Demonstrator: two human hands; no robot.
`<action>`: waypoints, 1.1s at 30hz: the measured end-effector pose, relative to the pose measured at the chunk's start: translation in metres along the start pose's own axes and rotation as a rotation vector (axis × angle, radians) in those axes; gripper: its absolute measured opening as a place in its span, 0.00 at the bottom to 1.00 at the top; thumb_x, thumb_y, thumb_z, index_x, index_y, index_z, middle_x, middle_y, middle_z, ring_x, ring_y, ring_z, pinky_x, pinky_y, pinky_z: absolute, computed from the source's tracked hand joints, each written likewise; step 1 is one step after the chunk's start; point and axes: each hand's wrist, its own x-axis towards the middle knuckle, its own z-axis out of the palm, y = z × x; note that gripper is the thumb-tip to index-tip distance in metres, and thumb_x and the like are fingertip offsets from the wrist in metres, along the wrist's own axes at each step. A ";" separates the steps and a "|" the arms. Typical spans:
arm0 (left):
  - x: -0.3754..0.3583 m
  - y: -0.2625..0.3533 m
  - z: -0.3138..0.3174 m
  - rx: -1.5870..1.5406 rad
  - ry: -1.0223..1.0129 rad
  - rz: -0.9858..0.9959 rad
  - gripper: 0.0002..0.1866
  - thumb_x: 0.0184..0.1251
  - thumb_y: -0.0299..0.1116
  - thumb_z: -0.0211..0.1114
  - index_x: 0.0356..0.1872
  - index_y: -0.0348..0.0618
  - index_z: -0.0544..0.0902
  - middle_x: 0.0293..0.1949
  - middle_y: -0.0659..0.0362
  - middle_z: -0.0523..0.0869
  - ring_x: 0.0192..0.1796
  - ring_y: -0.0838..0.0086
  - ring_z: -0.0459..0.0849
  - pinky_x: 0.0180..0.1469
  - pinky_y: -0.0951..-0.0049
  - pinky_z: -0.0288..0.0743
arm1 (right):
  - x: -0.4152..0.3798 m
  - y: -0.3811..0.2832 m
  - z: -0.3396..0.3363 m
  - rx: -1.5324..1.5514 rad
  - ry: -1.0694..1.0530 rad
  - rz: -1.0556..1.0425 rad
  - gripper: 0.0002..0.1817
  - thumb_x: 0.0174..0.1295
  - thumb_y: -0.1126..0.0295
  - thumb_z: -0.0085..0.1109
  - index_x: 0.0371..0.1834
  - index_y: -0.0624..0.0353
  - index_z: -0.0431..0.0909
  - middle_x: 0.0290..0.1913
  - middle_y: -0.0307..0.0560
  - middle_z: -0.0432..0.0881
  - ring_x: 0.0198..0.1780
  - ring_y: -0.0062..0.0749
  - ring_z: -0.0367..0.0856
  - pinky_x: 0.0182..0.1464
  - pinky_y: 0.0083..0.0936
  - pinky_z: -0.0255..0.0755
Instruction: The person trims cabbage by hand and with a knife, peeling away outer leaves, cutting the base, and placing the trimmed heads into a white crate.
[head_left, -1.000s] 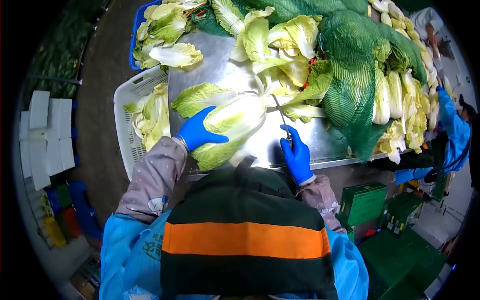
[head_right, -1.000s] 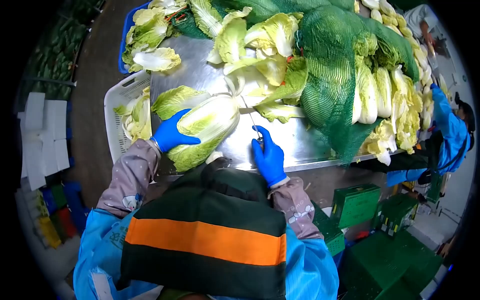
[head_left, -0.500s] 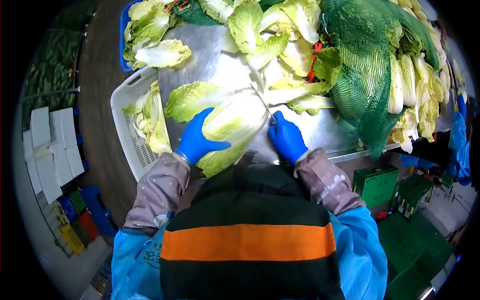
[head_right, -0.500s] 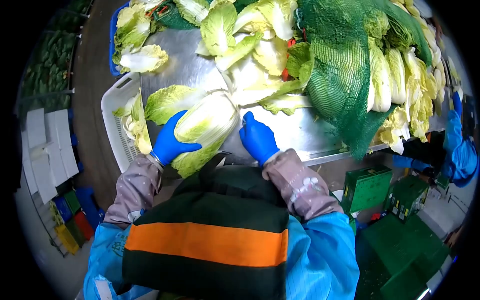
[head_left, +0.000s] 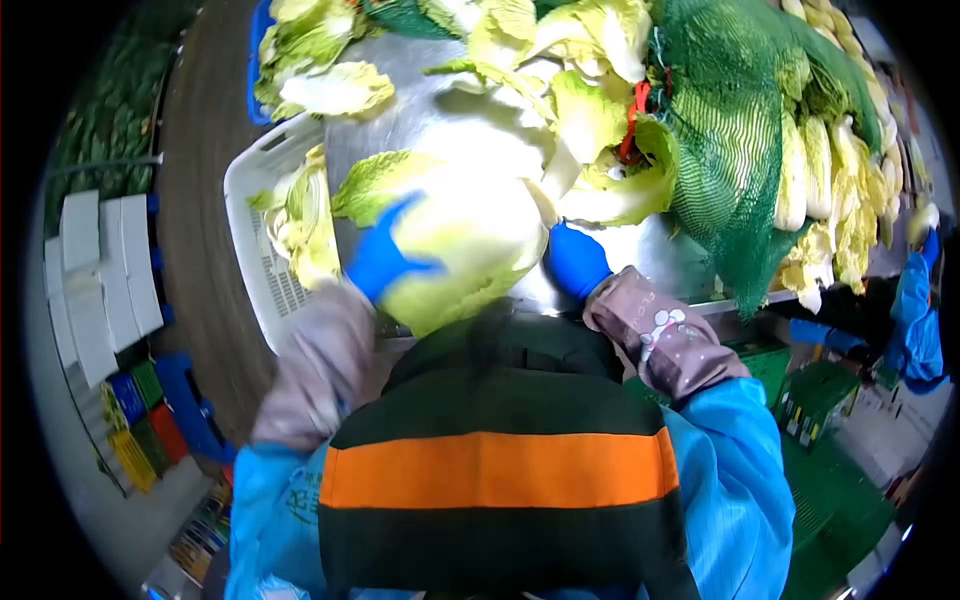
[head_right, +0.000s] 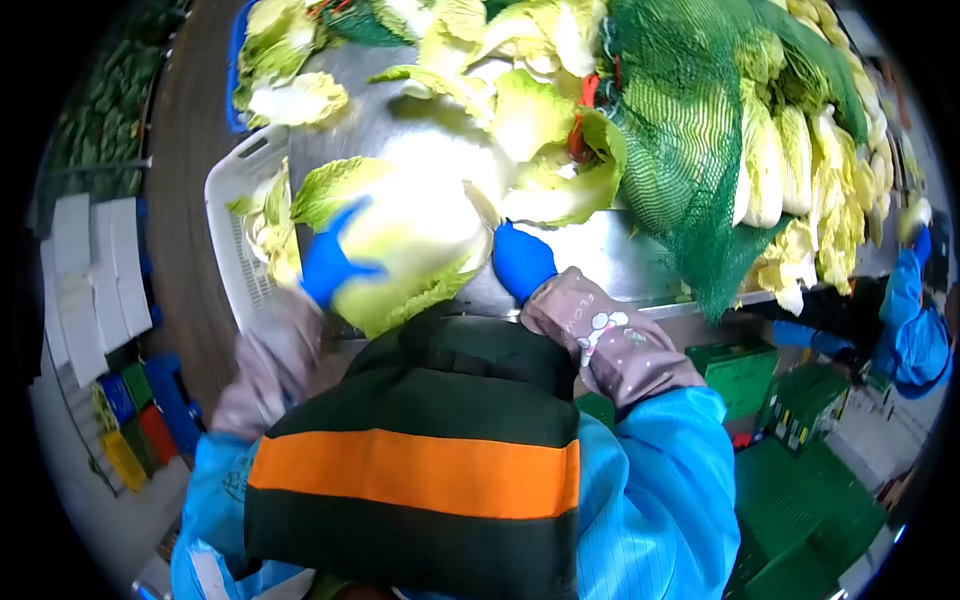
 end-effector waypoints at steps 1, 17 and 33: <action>0.029 -0.011 -0.026 -0.179 0.037 -0.097 0.45 0.41 0.48 0.76 0.61 0.36 0.66 0.59 0.45 0.70 0.61 0.56 0.69 0.63 0.61 0.62 | 0.007 0.001 -0.002 0.023 0.014 -0.014 0.11 0.57 0.68 0.48 0.34 0.65 0.74 0.26 0.61 0.79 0.27 0.54 0.79 0.28 0.45 0.73; 0.112 0.077 -0.024 0.616 -0.154 -0.239 0.57 0.33 0.60 0.73 0.67 0.44 0.58 0.60 0.43 0.69 0.60 0.56 0.71 0.62 0.55 0.63 | -0.018 -0.014 -0.008 0.060 0.180 0.119 0.12 0.60 0.67 0.45 0.45 0.56 0.70 0.29 0.59 0.80 0.32 0.55 0.79 0.34 0.48 0.72; 0.076 0.092 -0.100 -0.879 0.142 0.171 0.41 0.46 0.33 0.73 0.63 0.37 0.63 0.58 0.57 0.73 0.59 0.71 0.70 0.62 0.69 0.63 | -0.041 0.051 -0.026 0.267 0.544 0.253 0.10 0.58 0.64 0.51 0.32 0.58 0.80 0.28 0.56 0.81 0.30 0.47 0.82 0.31 0.37 0.74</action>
